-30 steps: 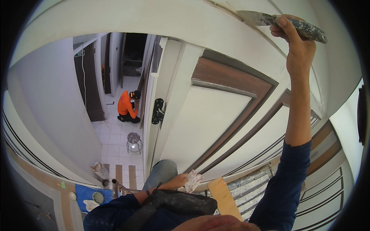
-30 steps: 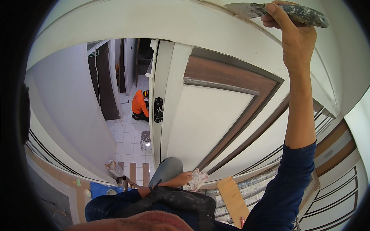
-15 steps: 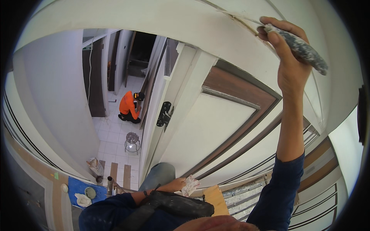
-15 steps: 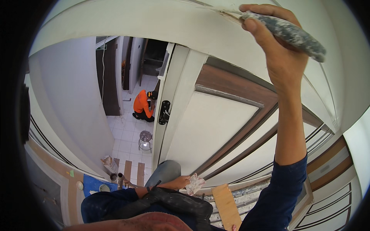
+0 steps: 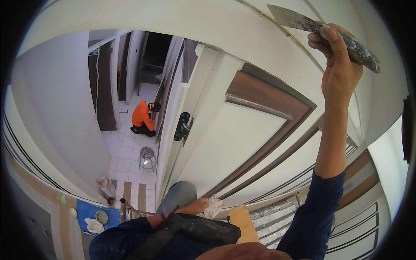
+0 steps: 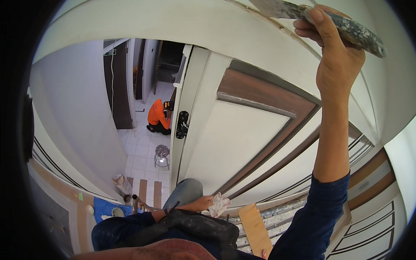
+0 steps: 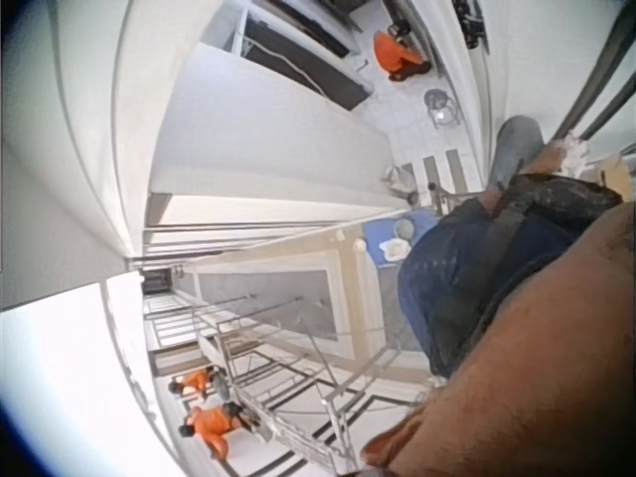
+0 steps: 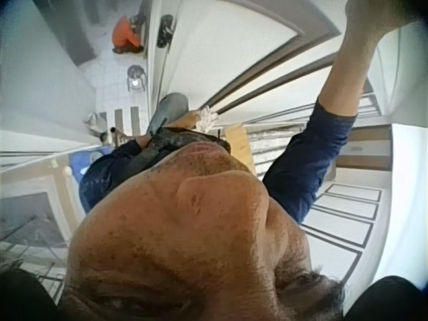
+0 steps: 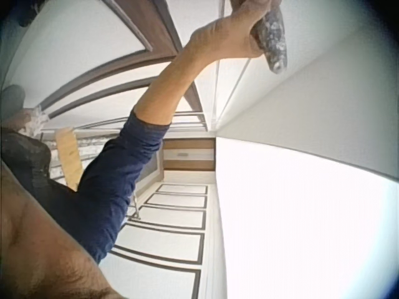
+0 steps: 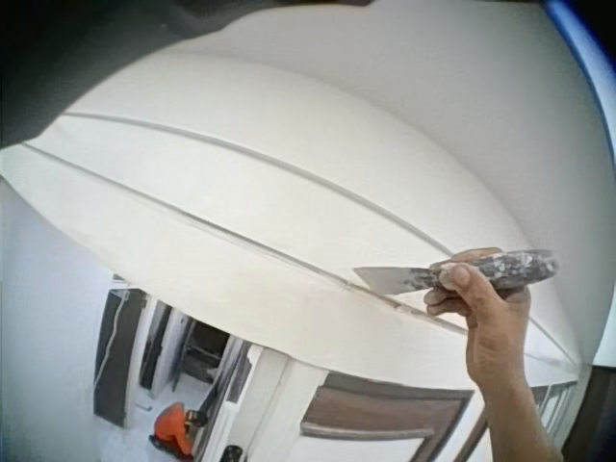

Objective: The person applies plaster to the curved ceiling of a spiral staircase using a putty knife. They repeatedly scoop plaster from a container and spread it along the ceiling surface.

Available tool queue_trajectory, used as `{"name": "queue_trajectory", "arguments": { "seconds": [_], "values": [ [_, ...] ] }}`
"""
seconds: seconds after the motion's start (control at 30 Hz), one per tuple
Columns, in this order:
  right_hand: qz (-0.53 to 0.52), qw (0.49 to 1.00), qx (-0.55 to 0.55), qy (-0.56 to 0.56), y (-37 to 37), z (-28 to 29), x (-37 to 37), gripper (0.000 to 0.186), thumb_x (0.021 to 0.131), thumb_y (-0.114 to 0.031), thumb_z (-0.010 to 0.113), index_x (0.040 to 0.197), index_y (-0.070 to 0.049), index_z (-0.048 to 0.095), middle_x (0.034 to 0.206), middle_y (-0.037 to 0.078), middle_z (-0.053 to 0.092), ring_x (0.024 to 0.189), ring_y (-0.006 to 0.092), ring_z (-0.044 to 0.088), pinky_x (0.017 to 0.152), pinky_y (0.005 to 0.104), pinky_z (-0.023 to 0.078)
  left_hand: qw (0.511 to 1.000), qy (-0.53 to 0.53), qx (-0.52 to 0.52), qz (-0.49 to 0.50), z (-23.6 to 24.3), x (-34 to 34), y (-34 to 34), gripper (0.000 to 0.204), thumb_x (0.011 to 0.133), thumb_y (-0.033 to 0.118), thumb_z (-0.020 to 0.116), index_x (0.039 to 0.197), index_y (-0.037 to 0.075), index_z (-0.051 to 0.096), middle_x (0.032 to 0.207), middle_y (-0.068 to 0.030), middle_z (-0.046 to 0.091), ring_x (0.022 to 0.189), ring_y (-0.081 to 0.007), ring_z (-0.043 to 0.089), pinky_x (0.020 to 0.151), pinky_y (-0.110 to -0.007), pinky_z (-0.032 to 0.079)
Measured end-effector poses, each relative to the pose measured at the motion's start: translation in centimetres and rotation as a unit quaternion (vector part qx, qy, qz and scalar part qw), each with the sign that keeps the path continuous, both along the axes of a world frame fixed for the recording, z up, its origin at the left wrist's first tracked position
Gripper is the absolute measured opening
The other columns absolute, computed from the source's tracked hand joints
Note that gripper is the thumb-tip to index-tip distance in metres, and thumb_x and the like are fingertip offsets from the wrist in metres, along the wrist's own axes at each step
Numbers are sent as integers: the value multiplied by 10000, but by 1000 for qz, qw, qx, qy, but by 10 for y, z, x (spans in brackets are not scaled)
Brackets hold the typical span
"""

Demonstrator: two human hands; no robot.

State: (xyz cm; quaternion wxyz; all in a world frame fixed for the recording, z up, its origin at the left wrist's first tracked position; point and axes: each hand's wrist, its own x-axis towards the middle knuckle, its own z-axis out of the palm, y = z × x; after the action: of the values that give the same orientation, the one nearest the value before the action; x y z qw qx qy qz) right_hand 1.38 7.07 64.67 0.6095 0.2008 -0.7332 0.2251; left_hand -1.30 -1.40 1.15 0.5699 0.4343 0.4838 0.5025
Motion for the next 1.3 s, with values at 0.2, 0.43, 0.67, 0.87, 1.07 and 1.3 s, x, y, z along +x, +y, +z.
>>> {"name": "queue_trajectory", "arguments": {
  "seconds": [0.2, 0.43, 0.67, 0.87, 1.07, 1.3],
  "values": [
    [-120, 993, 6, 19, 32, -4, 26, 245, 868, -148, 774, 991, 53, 708, 843, 142, 725, 725, 211, 714, 728, 321, 605, 999, 27, -32, 12, 34, -3, -11, 348, 1021, 120, 450, 1310, -45, 551, 1173, -119, 670, 1054, -168, 629, 923, -311, 489],
    [-161, 986, 21, -30, 33, 1, 24, 242, 870, -164, 780, 995, 32, 715, 860, 110, 732, 751, 171, 695, 735, 300, 582, 1000, -2, -24, 17, -15, 2, 6, 356, 1015, 142, 464, 1305, -40, 561, 1185, -134, 679, 1071, -184, 644, 932, -311, 489],
    [-208, 978, 7, -14, 28, 12, 21, 256, 878, -163, 774, 1020, 40, 708, 840, 116, 724, 733, 177, 694, 725, 303, 581, 1000, -6, -25, -5, -11, -2, 5, 401, 1024, 96, 430, 1382, -69, 499, 1288, -126, 635, 1151, -169, 600, 1004, -301, 452],
    [-169, 985, 14, 41, 27, 5, 40, 256, 867, -185, 788, 976, 33, 709, 815, 104, 711, 739, 154, 685, 726, 289, 565, 999, 4, -30, -14, -9, -2, 4, 408, 1026, 106, 403, 1383, -73, 487, 1303, -141, 625, 1190, -191, 593, 1035, -317, 443],
    [-165, 986, 22, -11, 34, -13, 31, 229, 878, -147, 783, 1005, 12, 679, 846, 90, 709, 737, 138, 668, 715, 265, 551, 999, -42, -1, 14, 14, 1, -1, 371, 1009, 120, 447, 1312, -68, 553, 1219, -141, 668, 1096, -196, 645, 953, -320, 486],
    [-252, 968, 13, -8, 29, -4, 17, 297, 856, -208, 801, 1021, 20, 704, 827, 67, 724, 773, 124, 680, 728, 240, 526, 1000, -6, 6, 3, -12, -1, 7, 392, 1010, 120, 438, 1338, -74, 532, 1248, -151, 655, 1145, -194, 624, 997, -319, 465]
  ]
}}
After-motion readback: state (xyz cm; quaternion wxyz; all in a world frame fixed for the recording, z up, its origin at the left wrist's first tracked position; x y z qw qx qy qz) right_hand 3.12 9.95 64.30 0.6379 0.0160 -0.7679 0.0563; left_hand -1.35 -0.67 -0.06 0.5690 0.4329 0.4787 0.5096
